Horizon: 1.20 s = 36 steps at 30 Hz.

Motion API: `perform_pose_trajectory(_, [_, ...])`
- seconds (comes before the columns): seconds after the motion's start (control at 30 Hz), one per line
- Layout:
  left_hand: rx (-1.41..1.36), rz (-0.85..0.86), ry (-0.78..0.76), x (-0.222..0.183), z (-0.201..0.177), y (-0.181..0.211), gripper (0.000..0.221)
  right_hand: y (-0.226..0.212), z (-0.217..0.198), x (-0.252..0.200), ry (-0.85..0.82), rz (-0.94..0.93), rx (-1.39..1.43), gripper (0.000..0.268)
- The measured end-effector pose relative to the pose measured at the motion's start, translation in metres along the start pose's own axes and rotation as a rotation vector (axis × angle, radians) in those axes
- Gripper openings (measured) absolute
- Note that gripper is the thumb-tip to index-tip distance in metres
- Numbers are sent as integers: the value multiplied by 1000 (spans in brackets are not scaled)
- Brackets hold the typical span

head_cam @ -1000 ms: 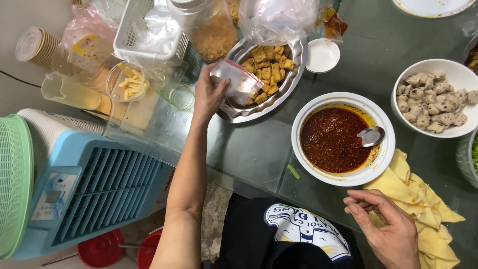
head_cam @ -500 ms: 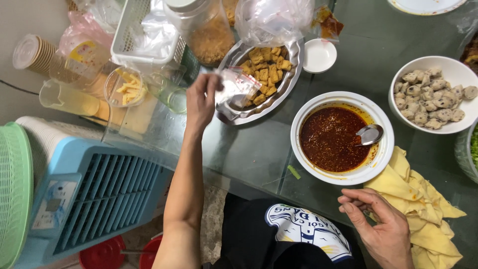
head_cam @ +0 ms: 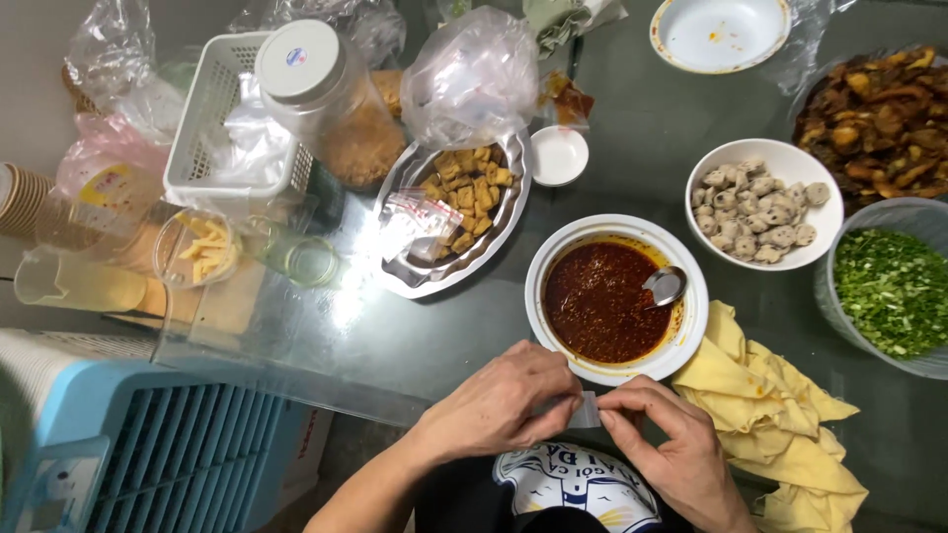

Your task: The person ladles chili oil sauce from a large bowl into small plastic cups, seals each filled cup inside a small plastic bag, and places the packaged cups on a woven tray. They occasionally wipe their hands on a yellow cloth and reach into a plastic bag for more cups.

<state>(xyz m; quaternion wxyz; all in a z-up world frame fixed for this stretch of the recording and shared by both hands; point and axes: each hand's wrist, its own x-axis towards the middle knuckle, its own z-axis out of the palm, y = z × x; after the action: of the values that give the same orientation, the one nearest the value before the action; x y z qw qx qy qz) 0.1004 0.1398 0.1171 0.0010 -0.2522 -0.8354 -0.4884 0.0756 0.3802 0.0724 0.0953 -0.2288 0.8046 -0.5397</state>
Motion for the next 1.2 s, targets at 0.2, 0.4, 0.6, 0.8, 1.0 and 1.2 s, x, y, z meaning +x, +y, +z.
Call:
perform_pose_trajectory(0.2, [82, 99, 40, 1, 12, -2, 11, 35, 2, -8, 12, -12, -11, 10])
perform_pose_trajectory(0.4, [193, 151, 129, -8, 26, -7, 15, 51, 3, -5, 68, -108, -96, 12])
perform_pose_trajectory(0.6, [342, 147, 653, -23, 33, 23, 28, 148, -4, -9, 46, -86, 151, 10])
perform_pose_trajectory(0.8, [-141, -149, 478, -61, 80, 1, 39, 258, 7, 1, -88, -338, 165, 16])
perform_pose_trajectory(1.0, [-279, -251, 549, -73, 87, -3, 44, 150, 46, 1, 4, -301, -287, 12])
perform_pose_trajectory(1.2, [-570, -271, 620, -83, 105, -6, 38, 109, 46, -9, -57, -319, -145, 17])
